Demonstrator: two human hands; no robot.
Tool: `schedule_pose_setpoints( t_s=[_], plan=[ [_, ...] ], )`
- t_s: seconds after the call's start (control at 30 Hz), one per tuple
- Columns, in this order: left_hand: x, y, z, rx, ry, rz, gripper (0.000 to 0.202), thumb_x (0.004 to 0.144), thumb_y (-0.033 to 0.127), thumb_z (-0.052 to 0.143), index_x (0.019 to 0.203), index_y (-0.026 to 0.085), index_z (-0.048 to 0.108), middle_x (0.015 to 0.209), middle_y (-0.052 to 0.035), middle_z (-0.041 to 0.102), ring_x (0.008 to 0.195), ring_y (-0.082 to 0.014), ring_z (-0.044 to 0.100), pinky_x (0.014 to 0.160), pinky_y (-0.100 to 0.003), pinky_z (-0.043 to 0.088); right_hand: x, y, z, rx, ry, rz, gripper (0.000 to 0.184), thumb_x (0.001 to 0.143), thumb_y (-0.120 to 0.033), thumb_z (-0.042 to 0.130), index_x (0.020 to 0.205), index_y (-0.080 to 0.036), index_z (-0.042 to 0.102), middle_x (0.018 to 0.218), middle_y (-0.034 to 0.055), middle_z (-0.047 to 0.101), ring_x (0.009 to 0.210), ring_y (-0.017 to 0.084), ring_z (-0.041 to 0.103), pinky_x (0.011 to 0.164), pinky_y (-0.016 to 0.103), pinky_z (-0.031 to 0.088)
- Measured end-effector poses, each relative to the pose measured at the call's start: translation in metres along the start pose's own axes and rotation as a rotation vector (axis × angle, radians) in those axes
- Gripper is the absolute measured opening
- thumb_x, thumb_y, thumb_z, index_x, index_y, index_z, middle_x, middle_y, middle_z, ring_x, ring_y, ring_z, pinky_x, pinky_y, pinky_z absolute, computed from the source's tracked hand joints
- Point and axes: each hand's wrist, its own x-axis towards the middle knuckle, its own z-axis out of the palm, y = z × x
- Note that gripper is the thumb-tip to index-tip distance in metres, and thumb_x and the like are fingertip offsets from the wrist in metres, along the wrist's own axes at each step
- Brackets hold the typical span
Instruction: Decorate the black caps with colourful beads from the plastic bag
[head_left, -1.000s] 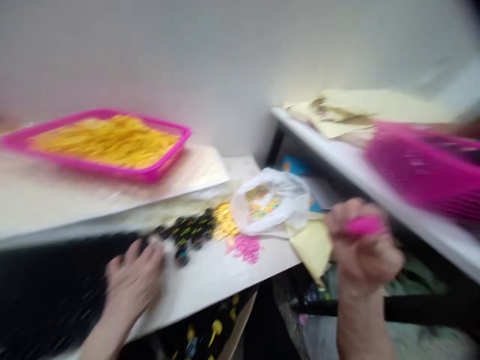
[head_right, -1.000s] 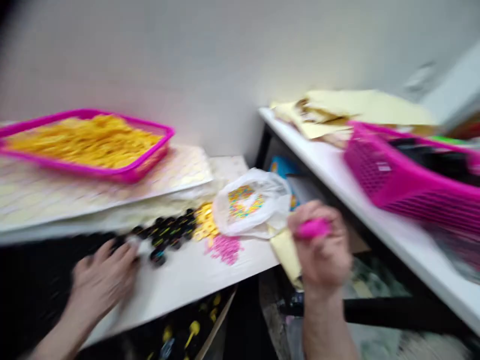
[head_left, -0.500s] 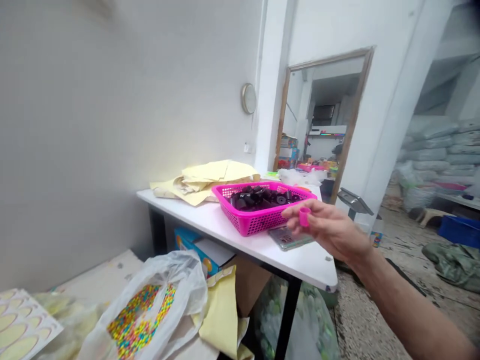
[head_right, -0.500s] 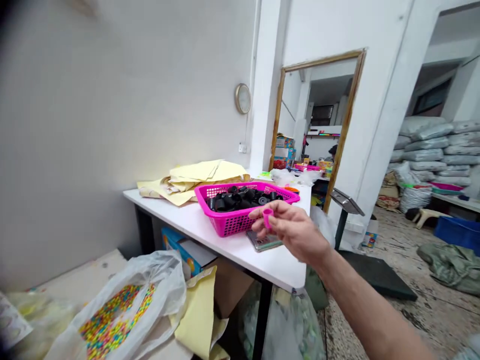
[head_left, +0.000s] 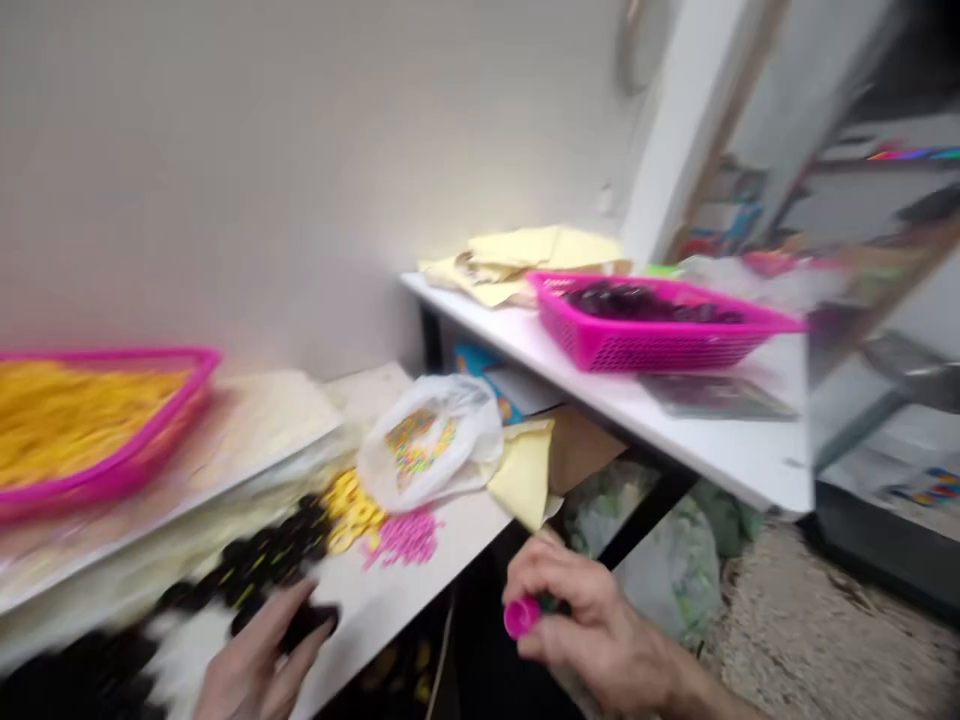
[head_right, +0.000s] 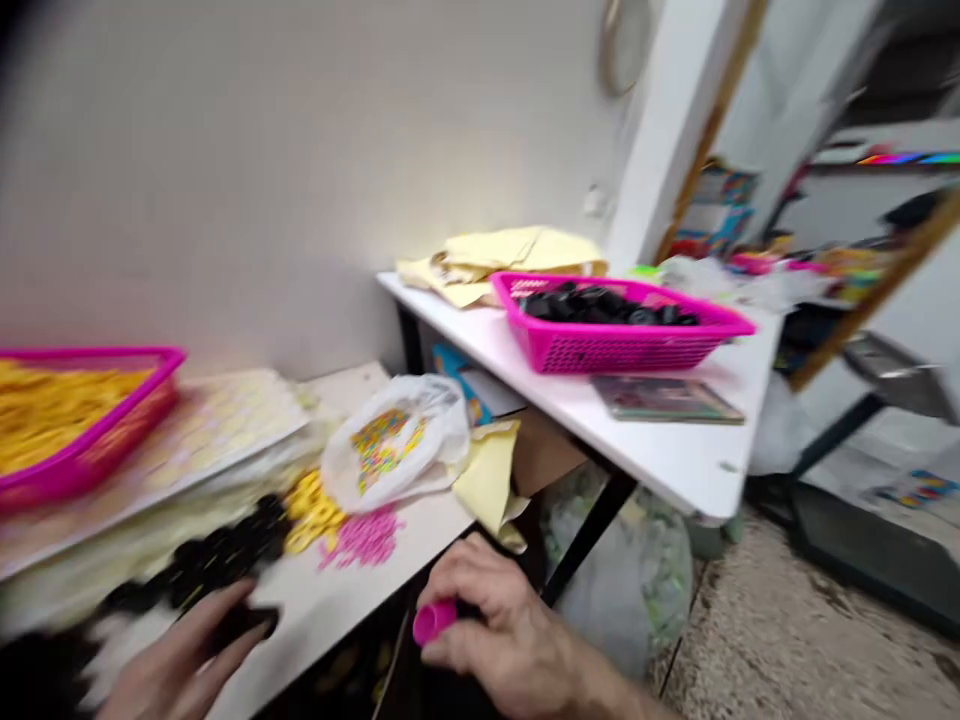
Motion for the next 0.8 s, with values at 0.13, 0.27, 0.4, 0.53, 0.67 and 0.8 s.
schedule_pose_setpoints(
  t_s=[0.13, 0.27, 0.4, 0.53, 0.67, 0.8],
  plan=[
    [-0.028, -0.014, 0.000, 0.011, -0.247, -0.139, 0.015, 0.067, 0.028, 0.057, 0.077, 0.019, 0.065, 0.074, -0.0019, 0.069, 0.063, -0.0168, 0.063, 0.056, -0.024, 0.049, 0.027, 0.062, 0.044, 0.095, -0.106, 0.093, 0.014, 0.080, -0.031, 0.065, 0.084, -0.018, 0.066, 0.078, 0.0021, 0.056, 0.079, 0.016, 0.050, 0.074, 0.029, 0.037],
    [-0.041, -0.018, 0.024, -0.051, -0.225, -0.162, 0.018, 0.071, 0.025, 0.050, 0.076, 0.019, 0.066, 0.081, -0.0042, 0.067, 0.068, -0.0151, 0.062, 0.059, -0.024, 0.048, 0.055, 0.092, 0.046, 0.126, -0.096, 0.179, 0.014, 0.079, -0.029, 0.065, 0.085, -0.017, 0.066, 0.078, 0.0009, 0.055, 0.075, 0.014, 0.049, 0.070, 0.027, 0.038],
    [-0.056, -0.035, 0.045, -0.143, -0.071, -0.217, 0.025, 0.072, 0.031, 0.055, 0.090, 0.018, 0.068, 0.098, -0.0091, 0.067, 0.085, -0.0197, 0.065, 0.071, -0.028, 0.053, 0.106, 0.115, 0.032, 0.046, -0.022, 0.185, 0.019, 0.075, -0.031, 0.066, 0.087, -0.016, 0.065, 0.077, 0.0007, 0.060, 0.072, 0.015, 0.053, 0.069, 0.027, 0.041],
    [-0.065, -0.046, 0.054, -0.203, 0.015, -0.382, 0.038, 0.067, 0.035, 0.065, 0.101, 0.017, 0.066, 0.095, -0.0083, 0.068, 0.087, -0.0217, 0.064, 0.080, -0.034, 0.052, 0.182, 0.149, 0.030, -0.395, -0.021, 0.075, 0.014, 0.079, -0.025, 0.057, 0.082, -0.015, 0.066, 0.077, 0.0023, 0.062, 0.074, 0.016, 0.056, 0.070, 0.027, 0.042],
    [-0.063, -0.042, 0.053, -0.264, -0.016, -0.536, 0.032, 0.061, 0.034, 0.071, 0.089, 0.018, 0.066, 0.086, -0.0026, 0.067, 0.077, -0.0176, 0.062, 0.073, -0.029, 0.051, 0.244, 0.183, 0.046, -1.106, -0.226, 0.118, 0.022, 0.083, -0.017, 0.048, 0.091, -0.015, 0.069, 0.090, 0.0097, 0.067, 0.089, 0.023, 0.060, 0.074, 0.029, 0.044],
    [-0.050, -0.037, 0.052, -0.393, -0.011, -0.557, 0.026, 0.061, 0.027, 0.069, 0.085, 0.018, 0.066, 0.085, -0.0010, 0.065, 0.076, -0.0151, 0.060, 0.071, -0.025, 0.048, 0.275, 0.208, 0.062, -1.249, -0.328, 0.140, 0.032, 0.080, -0.005, 0.044, 0.102, -0.005, 0.067, 0.104, 0.0234, 0.063, 0.105, 0.032, 0.056, 0.085, 0.038, 0.042]
  ],
)
